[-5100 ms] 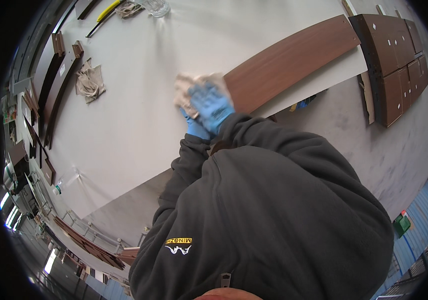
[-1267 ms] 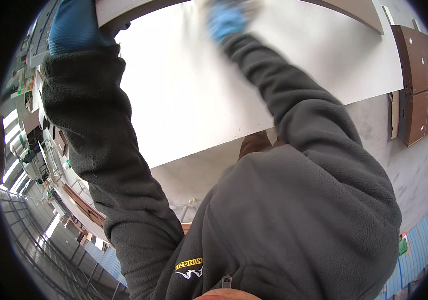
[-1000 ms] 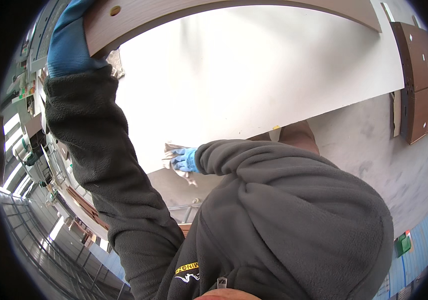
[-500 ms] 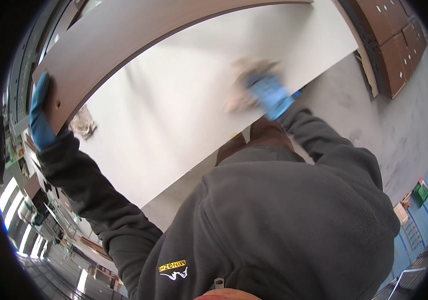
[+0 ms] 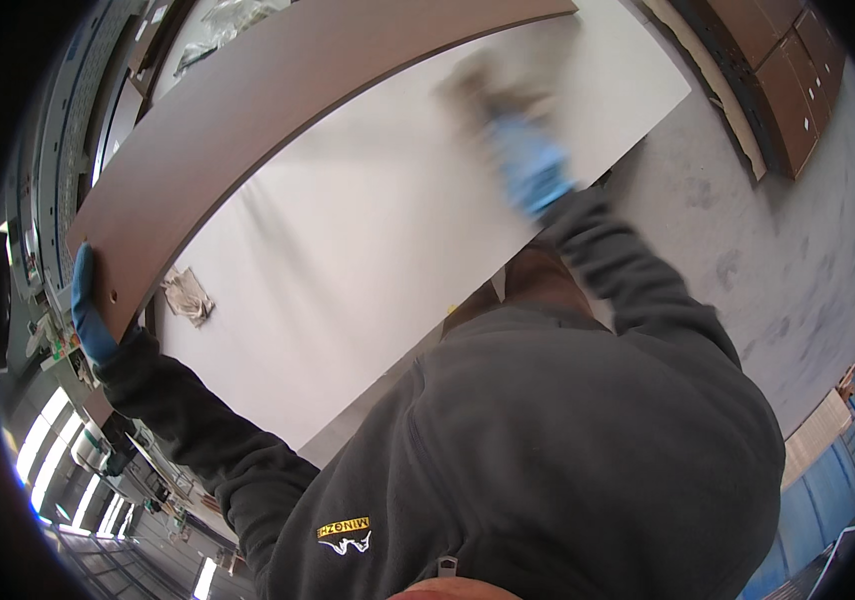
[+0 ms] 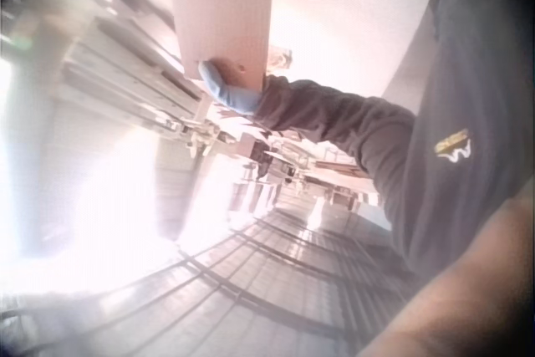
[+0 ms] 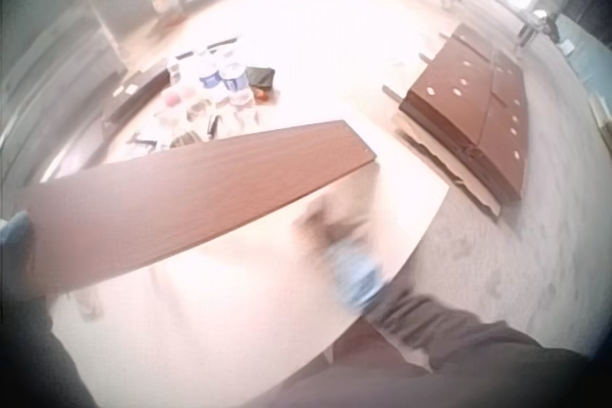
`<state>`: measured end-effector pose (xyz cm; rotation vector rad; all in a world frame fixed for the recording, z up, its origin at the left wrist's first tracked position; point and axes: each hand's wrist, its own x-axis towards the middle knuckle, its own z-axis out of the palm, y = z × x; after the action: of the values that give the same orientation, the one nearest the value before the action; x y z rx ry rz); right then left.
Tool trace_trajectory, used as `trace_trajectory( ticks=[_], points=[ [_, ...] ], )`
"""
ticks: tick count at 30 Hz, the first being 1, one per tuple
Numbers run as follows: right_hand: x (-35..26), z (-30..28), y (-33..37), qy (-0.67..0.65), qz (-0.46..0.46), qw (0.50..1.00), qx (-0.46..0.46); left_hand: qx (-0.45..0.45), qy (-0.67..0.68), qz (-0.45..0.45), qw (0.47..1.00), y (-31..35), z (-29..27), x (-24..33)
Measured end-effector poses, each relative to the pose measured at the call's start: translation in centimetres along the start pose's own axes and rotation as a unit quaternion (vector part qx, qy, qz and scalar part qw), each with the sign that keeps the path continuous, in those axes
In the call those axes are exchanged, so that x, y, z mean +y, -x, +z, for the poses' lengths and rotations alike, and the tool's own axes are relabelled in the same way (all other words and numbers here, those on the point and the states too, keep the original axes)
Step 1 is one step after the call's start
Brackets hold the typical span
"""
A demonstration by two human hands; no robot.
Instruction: The person wipes a large brown wooden panel with a cloth, then moves it to a stack. They repeat the wiping on a smaller panel, apply a brown filler from a tube to a groove, and stack the finished pieces.
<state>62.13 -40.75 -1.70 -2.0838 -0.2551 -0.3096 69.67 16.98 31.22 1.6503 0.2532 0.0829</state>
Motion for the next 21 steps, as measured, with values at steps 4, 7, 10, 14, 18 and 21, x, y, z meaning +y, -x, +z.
trace_trajectory(
  ticks=[4,7,10,14,18,21],
  points=[
    [-12.2,16.9,4.9,-0.04,-0.271,0.926,-0.259,0.044,0.024,-0.046,0.998,0.1,0.7,0.6],
    [-14.1,20.3,2.0,0.011,-0.354,0.91,-0.214,0.04,0.031,-0.061,0.997,0.5,1.0,1.1],
    [-9.7,16.4,-5.2,0.054,-0.213,0.956,-0.193,0.063,0.001,-0.035,0.997,0.6,1.0,0.8],
    [2.6,1.4,-10.5,0.401,-0.007,0.914,-0.066,0.047,-0.016,-0.023,0.998,-0.4,0.6,0.2],
    [9.6,-16.1,-5.8,0.342,0.14,0.909,0.193,0.087,0.005,-0.068,0.994,-1.8,0.3,0.1],
    [9.0,-22.6,-4.5,0.11,0.439,0.848,0.277,0.043,0.031,-0.07,0.996,-2.4,0.3,-0.4]
  ],
)
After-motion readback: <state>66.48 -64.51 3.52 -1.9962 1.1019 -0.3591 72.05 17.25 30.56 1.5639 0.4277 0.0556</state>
